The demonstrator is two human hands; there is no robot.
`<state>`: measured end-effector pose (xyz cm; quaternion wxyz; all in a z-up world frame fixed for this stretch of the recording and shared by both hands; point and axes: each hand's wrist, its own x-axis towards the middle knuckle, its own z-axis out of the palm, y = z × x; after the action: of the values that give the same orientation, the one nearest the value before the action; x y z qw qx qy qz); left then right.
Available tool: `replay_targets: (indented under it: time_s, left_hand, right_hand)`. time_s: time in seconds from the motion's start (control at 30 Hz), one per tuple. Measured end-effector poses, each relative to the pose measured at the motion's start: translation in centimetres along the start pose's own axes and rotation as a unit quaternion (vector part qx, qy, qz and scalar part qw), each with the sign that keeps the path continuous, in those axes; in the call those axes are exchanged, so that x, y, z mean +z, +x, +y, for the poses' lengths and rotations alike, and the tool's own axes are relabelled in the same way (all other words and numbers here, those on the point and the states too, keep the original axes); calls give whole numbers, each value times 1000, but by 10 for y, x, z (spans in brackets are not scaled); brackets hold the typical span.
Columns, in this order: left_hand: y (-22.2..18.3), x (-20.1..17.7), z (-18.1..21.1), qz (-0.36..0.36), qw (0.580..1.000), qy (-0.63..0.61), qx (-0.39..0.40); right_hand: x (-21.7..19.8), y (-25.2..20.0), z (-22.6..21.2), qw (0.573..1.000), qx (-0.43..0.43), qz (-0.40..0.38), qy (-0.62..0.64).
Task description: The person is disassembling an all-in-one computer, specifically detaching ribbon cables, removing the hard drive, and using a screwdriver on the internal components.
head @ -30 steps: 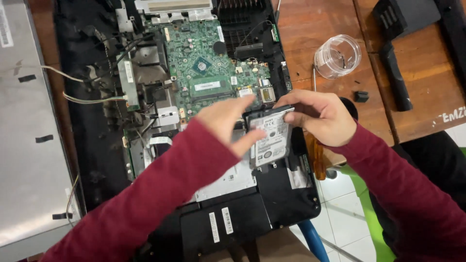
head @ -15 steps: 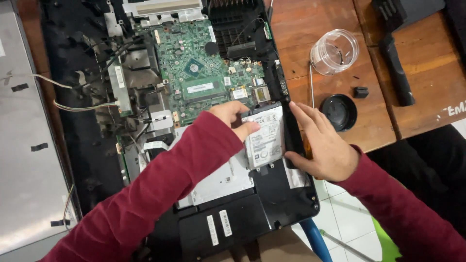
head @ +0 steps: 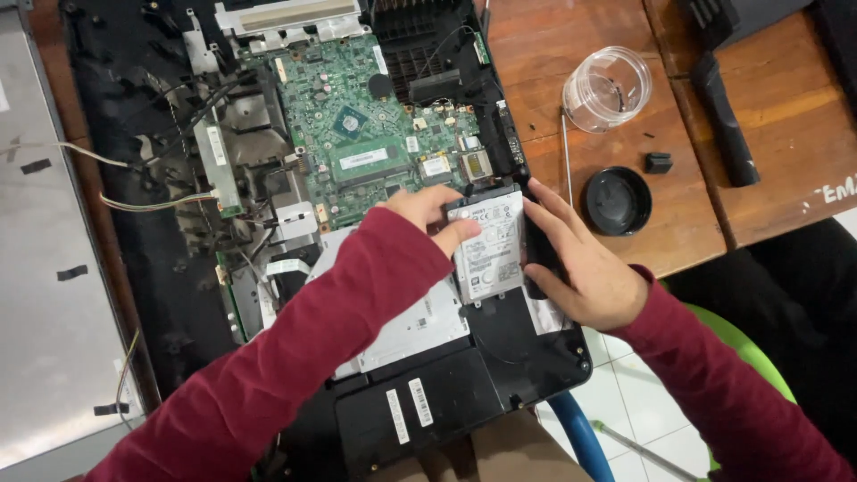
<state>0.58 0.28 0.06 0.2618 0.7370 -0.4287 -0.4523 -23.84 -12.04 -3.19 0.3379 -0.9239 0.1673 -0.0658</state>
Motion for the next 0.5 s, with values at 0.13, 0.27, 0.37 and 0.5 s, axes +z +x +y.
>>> replay_targets:
  time_s: [0.13,0.27,0.37,0.5]
  left_hand:
    - [12,2,-15,76,967,216,112]
    - [19,6,-27,137,936,280,162]
    - [25,7,-36,132,936,273,179]
    - [26,7,-35,158,925,270,216]
  right_hand:
    - [5,-1,-3,997,-1,18,-74]
    - [3,11,-21,960,-71,54,-267]
    - [4,24,-28,962,-108,24,-251]
    - [-6,34,-29,950,-165,-56,-257]
